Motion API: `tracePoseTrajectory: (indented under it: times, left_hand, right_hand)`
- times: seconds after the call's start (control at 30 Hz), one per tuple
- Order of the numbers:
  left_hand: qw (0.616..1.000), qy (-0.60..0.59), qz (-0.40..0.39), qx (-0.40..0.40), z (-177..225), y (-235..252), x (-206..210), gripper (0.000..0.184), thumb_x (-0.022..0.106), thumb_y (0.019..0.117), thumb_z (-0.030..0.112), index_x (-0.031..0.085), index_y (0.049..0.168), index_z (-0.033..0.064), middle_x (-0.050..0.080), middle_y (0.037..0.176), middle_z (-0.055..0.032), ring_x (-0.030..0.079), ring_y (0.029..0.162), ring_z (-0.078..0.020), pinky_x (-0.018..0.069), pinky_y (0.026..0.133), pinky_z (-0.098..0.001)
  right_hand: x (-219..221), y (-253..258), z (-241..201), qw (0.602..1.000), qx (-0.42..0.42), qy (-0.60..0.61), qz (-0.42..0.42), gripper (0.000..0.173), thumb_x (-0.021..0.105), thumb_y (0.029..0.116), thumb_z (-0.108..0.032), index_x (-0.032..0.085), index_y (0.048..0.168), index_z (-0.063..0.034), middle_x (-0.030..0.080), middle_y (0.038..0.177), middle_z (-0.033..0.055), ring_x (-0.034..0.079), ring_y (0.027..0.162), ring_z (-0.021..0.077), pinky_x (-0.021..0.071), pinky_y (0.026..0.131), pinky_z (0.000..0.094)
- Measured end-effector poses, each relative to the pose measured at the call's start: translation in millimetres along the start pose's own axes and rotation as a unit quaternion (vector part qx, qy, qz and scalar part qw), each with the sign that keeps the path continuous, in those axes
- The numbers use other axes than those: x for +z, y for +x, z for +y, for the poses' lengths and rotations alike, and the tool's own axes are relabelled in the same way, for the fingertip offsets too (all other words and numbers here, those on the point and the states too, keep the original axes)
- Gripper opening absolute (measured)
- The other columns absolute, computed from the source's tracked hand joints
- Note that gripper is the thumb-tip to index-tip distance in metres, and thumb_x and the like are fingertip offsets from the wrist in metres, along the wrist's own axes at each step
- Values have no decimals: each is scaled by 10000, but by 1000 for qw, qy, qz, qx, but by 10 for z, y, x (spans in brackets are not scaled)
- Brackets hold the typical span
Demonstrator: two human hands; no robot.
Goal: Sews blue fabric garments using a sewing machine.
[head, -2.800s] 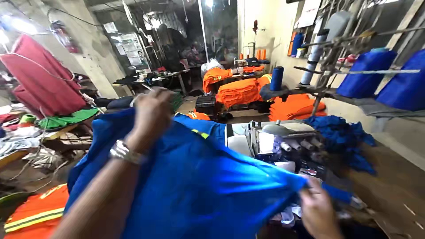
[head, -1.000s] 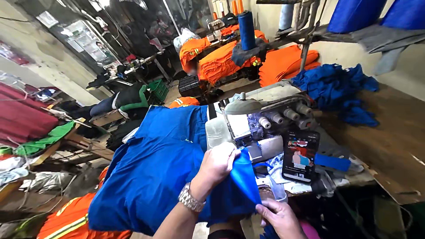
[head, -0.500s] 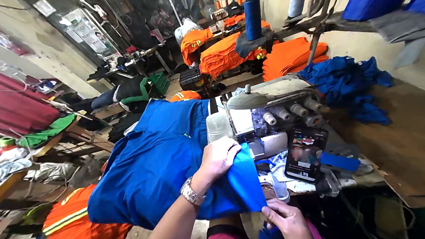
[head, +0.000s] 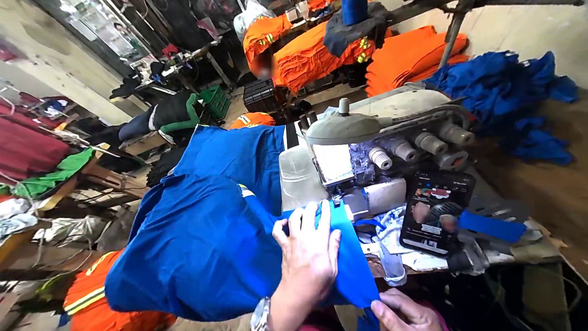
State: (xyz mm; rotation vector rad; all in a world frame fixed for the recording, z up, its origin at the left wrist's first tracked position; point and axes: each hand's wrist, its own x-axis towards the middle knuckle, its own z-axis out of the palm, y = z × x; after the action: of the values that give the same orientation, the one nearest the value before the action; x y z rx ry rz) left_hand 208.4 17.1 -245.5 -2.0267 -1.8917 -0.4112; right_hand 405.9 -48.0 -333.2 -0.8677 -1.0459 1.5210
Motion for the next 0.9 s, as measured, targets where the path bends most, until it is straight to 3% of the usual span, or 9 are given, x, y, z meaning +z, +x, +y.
tracePoseTrajectory:
  times: [0.1, 0.27, 0.37, 0.47, 0.57, 0.67, 0.77, 0.83, 0.9]
  left_hand:
    - [999, -13, -45, 17, -80, 100, -48, 536, 279, 1079, 417, 586, 1458, 196, 585, 1454, -84, 502, 1354, -343, 317, 1006, -665]
    - [988, -64, -131, 52, -480, 681, -84, 485, 336, 1057, 396, 675, 1316, 168, 574, 1389, -113, 486, 1322, -378, 362, 931, -683]
    - [986, -81, -134, 48, -655, 949, -15, 470, 351, 1071, 349, 597, 1432, 173, 518, 1464, -105, 424, 1379, -388, 374, 910, -680]
    - [985, -97, -143, -15, -779, 1179, 93, 493, 357, 1091, 354, 522, 1511, 157, 478, 1516, -136, 374, 1424, -411, 342, 931, -712]
    - [984, -72, -141, -77, -975, 1375, 256, 523, 374, 1087, 424, 534, 1500, 146, 510, 1475, -163, 417, 1379, -442, 332, 929, -740]
    - [987, -86, -73, -113, -1225, 1445, 236, 344, 539, 1044, 346, 725, 1171, 86, 695, 1158, -176, 609, 1151, -437, 374, 899, -744]
    - [973, -197, 26, -116, -1242, 1196, -328, 222, 613, 1025, 232, 716, 1038, 35, 724, 960, -113, 698, 868, -237, 564, 811, -501]
    - [965, -235, 90, -69, -1055, 876, -800, 176, 619, 1021, 211, 708, 1055, 63, 704, 982, -20, 674, 864, -76, 582, 790, -295]
    - [960, -247, 133, 0, -905, 572, -1102, 157, 627, 997, 217, 722, 1061, 110, 690, 1058, 50, 651, 966, -18, 564, 849, -230]
  right_hand:
    - [31, -24, -62, 1000, 9, -17, 6, 102, 721, 914, -33, 788, 978, -77, 726, 904, -56, 661, 671, 24, 595, 597, 227]
    - [324, 377, -232, 999, -20, -20, 32, 79, 716, 911, -24, 773, 959, -50, 718, 857, -27, 627, 581, 22, 566, 512, 204]
    - [535, 807, -279, 997, -17, 20, 68, 70, 707, 928, -81, 755, 888, -48, 693, 713, -8, 571, 476, 32, 501, 420, 197]
    - [706, 1088, -276, 992, -5, 75, 97, 237, 702, 949, -143, 645, 727, -82, 575, 560, -24, 503, 398, 32, 449, 368, 192]
    - [759, 1063, -217, 989, -16, 101, 106, 231, 667, 978, -116, 639, 753, -70, 554, 536, -28, 498, 380, 33, 454, 355, 196]
    - [714, 882, -209, 993, -18, 71, 90, 194, 624, 993, -96, 646, 801, -82, 561, 538, -48, 514, 394, 28, 464, 361, 199]
    - [662, 789, -430, 995, -95, 19, -6, 109, 664, 1000, -140, 715, 932, -72, 697, 709, -45, 591, 481, 11, 517, 414, 185]
    - [753, 931, -579, 979, -189, -22, -71, 155, 638, 1010, -102, 729, 1119, -40, 729, 918, 12, 614, 547, 28, 556, 459, 195]
    - [874, 1146, -741, 964, -204, -95, -141, 352, 590, 1017, -77, 634, 1366, -80, 724, 1115, 39, 678, 644, 64, 617, 550, 234]
